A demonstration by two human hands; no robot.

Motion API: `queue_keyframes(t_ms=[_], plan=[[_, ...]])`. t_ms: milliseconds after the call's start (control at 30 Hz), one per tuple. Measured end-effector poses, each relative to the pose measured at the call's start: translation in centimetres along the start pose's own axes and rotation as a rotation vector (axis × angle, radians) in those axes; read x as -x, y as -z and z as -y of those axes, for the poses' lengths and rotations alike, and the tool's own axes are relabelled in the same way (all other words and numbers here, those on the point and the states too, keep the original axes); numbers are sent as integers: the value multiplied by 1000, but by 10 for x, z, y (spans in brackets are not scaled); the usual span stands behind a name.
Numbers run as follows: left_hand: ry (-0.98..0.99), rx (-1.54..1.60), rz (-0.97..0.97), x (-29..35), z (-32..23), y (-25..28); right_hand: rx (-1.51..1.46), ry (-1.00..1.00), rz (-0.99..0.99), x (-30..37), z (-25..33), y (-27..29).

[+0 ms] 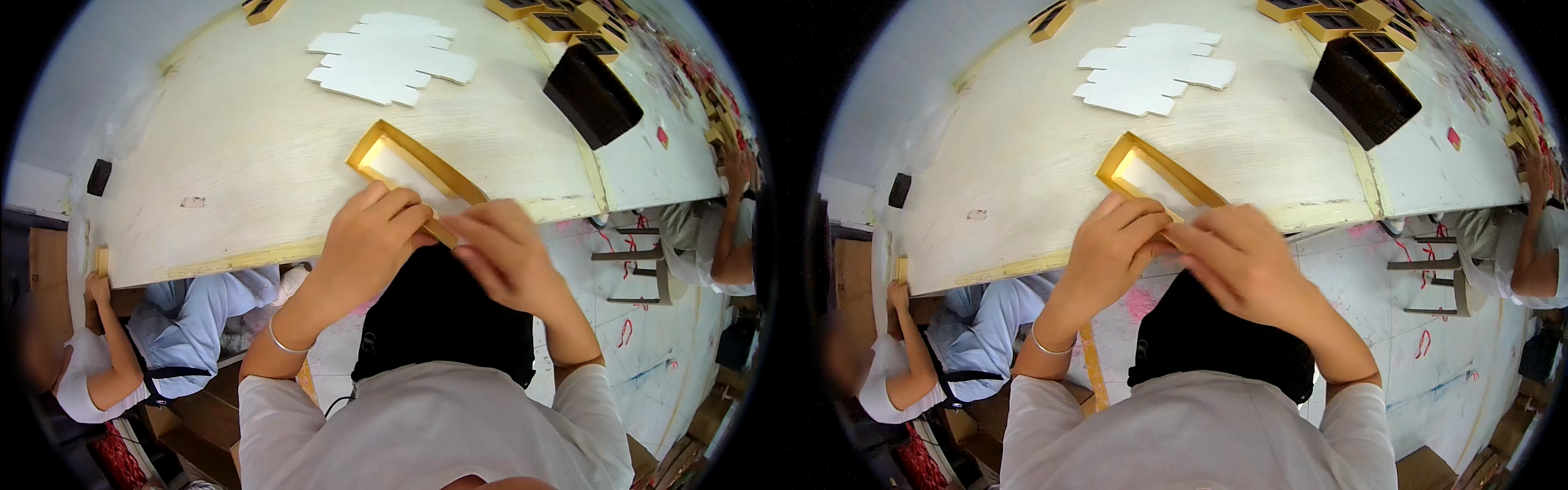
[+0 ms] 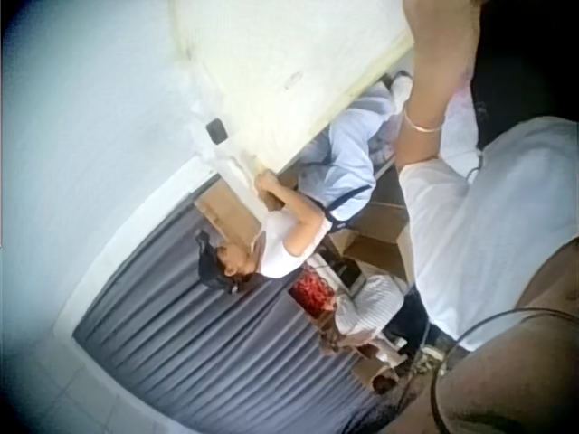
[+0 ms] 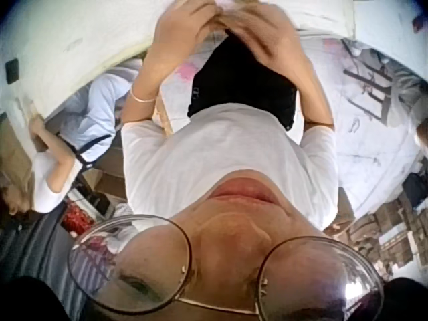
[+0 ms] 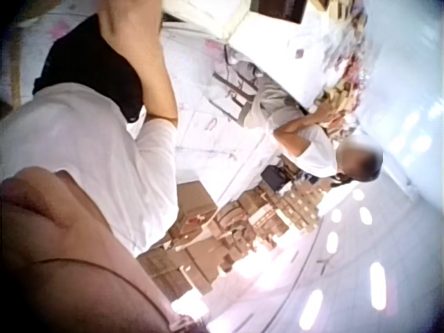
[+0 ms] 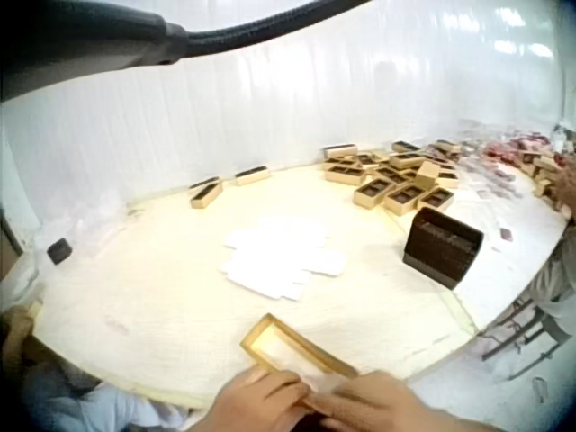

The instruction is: The person assembles small rectangular boxes by folding white cardboard inserts and placing them into yellow frames, then inserting dark rectangular blocks. The person repeats this process multiple times at a workbench.

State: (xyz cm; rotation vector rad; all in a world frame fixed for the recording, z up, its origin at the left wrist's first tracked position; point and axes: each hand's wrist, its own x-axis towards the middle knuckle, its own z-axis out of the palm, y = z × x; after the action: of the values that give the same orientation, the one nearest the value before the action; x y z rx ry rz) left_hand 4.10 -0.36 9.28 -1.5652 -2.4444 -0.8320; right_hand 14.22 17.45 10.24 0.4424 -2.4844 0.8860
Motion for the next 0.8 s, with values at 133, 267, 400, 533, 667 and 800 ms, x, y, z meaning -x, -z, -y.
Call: queue_keyframes(t_ms=[133,267,400,533,667,800], plan=[[-9,198,88,1,14,11,116,33,122,-4,-19,23],[-84,274,116,-2,27,14,-132,113,236,-8,-39,10],[11,253,79,1,18,4,-108,8,167,-13,-29,-7],[133,222,9,-1,-9,-4,-132,-60,70,-11,-23,-20],[88,242,-17,8,-2,-12,-265,-201,85,1,-14,-7],[157,327,34,11,2,-6,122,89,97,15,-2,-7]])
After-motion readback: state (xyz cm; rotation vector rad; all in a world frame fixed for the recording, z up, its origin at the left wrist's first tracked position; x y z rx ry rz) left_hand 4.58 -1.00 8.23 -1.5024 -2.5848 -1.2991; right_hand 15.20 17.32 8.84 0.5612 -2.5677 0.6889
